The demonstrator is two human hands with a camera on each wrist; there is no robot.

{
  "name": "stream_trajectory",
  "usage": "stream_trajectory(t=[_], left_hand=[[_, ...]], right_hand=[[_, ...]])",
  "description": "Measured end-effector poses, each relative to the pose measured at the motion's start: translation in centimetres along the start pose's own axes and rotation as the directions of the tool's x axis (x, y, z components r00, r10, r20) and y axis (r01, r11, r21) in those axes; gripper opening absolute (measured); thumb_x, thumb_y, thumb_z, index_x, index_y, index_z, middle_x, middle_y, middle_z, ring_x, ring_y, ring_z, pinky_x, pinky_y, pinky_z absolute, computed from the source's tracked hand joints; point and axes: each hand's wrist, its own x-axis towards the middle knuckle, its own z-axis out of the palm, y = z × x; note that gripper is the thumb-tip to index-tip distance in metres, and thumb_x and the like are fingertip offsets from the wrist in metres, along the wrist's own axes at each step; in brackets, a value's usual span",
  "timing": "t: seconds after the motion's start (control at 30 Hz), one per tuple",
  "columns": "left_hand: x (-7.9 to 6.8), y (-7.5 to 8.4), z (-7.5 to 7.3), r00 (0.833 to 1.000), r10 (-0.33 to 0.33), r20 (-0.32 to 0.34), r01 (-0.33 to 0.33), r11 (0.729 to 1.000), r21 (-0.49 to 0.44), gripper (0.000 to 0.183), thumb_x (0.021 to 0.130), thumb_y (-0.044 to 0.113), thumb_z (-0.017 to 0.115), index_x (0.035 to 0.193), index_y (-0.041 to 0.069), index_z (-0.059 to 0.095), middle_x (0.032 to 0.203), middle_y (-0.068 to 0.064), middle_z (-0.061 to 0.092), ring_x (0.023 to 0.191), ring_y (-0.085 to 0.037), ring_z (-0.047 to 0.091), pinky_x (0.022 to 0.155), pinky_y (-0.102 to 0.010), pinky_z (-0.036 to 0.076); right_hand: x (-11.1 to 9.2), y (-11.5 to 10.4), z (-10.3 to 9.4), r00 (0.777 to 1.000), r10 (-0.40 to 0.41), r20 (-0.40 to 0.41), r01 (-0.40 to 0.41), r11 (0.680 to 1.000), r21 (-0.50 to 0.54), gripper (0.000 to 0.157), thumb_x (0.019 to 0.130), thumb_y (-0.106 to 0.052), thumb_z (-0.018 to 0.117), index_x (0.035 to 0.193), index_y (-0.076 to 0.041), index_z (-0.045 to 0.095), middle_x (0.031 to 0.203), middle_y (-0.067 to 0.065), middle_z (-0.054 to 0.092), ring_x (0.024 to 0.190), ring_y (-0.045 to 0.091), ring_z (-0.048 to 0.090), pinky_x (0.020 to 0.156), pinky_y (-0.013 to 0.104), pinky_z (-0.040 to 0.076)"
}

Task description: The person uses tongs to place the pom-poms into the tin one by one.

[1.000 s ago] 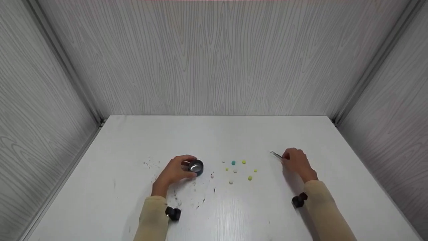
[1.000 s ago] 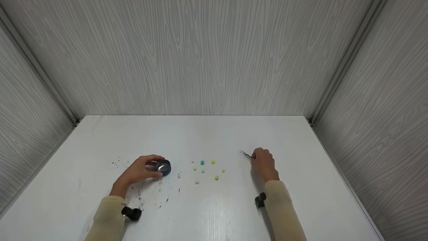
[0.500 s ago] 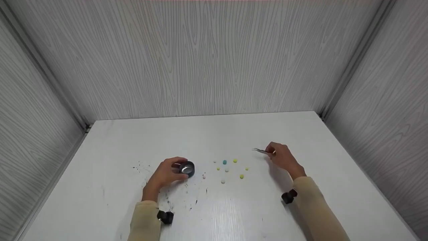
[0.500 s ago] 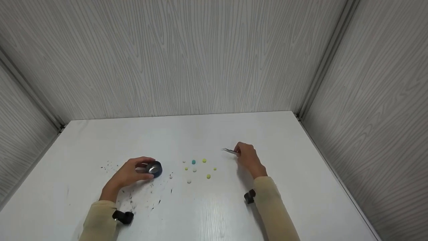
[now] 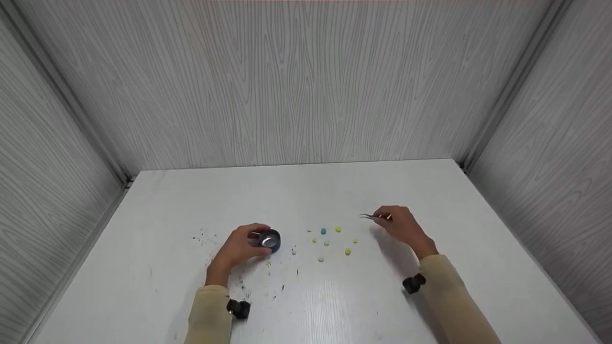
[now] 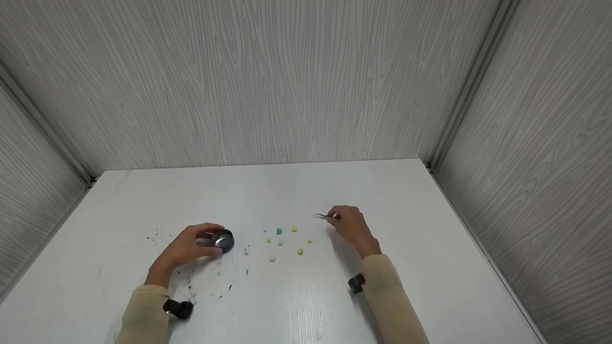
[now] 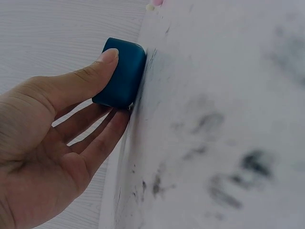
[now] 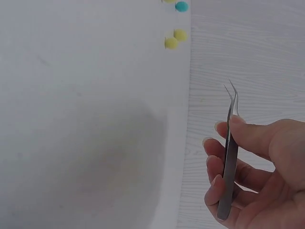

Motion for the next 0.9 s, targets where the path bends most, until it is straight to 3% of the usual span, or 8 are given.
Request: stream_trajectory(t=[0.53, 0.9], left_hand=[[-0.2, -0.4, -0.2, 1.0, 0.011, 0.01, -0.011, 1.0, -0.008, 0.057, 0.083, 0.005, 0.085, 0.135, 0.006, 0.064, 0.133, -0.019, 0.067, 0.124, -0.04, 0.064, 0.108, -0.057, 0.05], [-0.1, -0.1, -0.2, 1.0, 0.017, 0.015, -0.017, 1.0, -0.015, 0.058, 0.082, 0.006, 0.085, 0.136, 0.006, 0.064, 0.134, -0.02, 0.066, 0.125, -0.04, 0.064, 0.109, -0.058, 0.049]], right_hand=[[0.1, -1.0, 0.8, 0.998, -0.07, 0.005, 0.07, 0.997, -0.025, 0.011, 0.093, -0.008, 0.075, 0.102, -0.007, 0.081, 0.092, 0.01, 0.078, 0.076, 0.015, 0.063, 0.068, 0.025, 0.05], [0.5, -1.5, 1.6, 0.998, -0.057, 0.013, 0.058, 0.998, -0.026, 0.012, 0.092, -0.005, 0.075, 0.102, -0.006, 0.082, 0.096, 0.011, 0.078, 0.078, 0.016, 0.062, 0.069, 0.027, 0.049]])
